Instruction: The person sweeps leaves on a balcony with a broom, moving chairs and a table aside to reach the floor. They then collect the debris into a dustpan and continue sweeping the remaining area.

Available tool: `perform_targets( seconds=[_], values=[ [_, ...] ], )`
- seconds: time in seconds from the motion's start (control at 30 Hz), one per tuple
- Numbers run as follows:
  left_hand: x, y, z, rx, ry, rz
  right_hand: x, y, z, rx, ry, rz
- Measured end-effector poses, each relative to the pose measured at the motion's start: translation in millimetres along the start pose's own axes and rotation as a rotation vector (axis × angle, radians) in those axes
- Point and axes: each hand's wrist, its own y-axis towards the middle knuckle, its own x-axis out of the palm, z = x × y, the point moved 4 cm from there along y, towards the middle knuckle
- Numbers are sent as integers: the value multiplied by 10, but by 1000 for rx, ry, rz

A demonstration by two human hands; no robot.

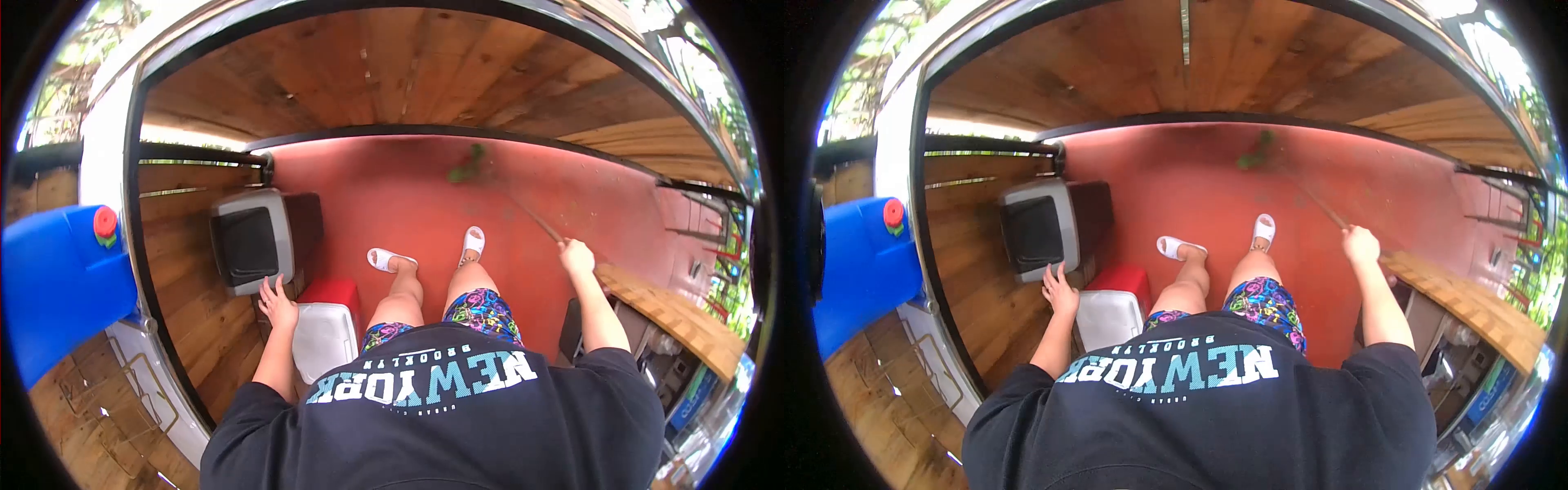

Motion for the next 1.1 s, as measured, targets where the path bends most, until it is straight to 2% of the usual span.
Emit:
perform_targets(
  seconds=[0.07,0.13,0.17,0.2,0.23,0.27,0.37,0.4,0.47,0.53,0.6,0.7,0.8,0.83,0.87,0.9,0.97,1.0,1.03,1.07,1.1],
  values=[
    [-174,75,345,77,-24,64,105,-34,-163,-87,-10,-34],
    [-269,172,663,201,-61,138,272,29,-514,-115,-71,-257],
    [-436,189,927,238,-81,167,57,-134,-832,-203,-88,-220],
    [-643,279,1256,274,-109,220,1154,411,-795,-339,-122,23],
    [-851,318,1626,288,-124,247,743,306,-1130,-387,-287,-279],
    [-1137,345,2067,378,-207,333,1248,672,-1196,-320,-86,-353],
    [-2104,284,3425,674,-363,617,1051,799,-1249,-315,-67,-430],
    [-2485,194,3896,766,-392,718,1142,938,-1143,-292,-57,-444],
    [-3108,84,4777,916,-365,909,1336,1357,-532,-182,75,-438],
    [-3555,12,5547,1003,-439,1020,965,1401,344,-95,144,-445],
    [-3830,-60,6237,1052,-481,1105,1053,1605,1285,53,132,-397],
    [-4037,-116,7094,1075,-335,1241,882,1717,2533,186,144,-331],
    [-3945,50,7600,970,-384,1127,619,1554,3231,251,141,-279],
    [-3871,132,7690,863,-339,1061,619,1513,3398,199,99,-205],
    [-3834,171,7752,801,-196,1078,613,1500,3538,172,93,-153],
    [-3838,181,7775,689,-216,957,604,1451,3658,151,90,-105],
    [-3808,331,7748,742,-239,1109,696,1359,3831,71,168,16],
    [-3731,490,7741,607,-105,1140,456,1199,3759,-35,221,61],
    [-3773,345,7785,605,-162,1152,636,1254,3760,-25,292,-39],
    [-3813,260,7824,700,-179,1103,630,1219,3664,-39,373,-163],
    [-3808,322,7829,801,-161,1163,962,1342,3470,-177,346,-363]
  ],
)
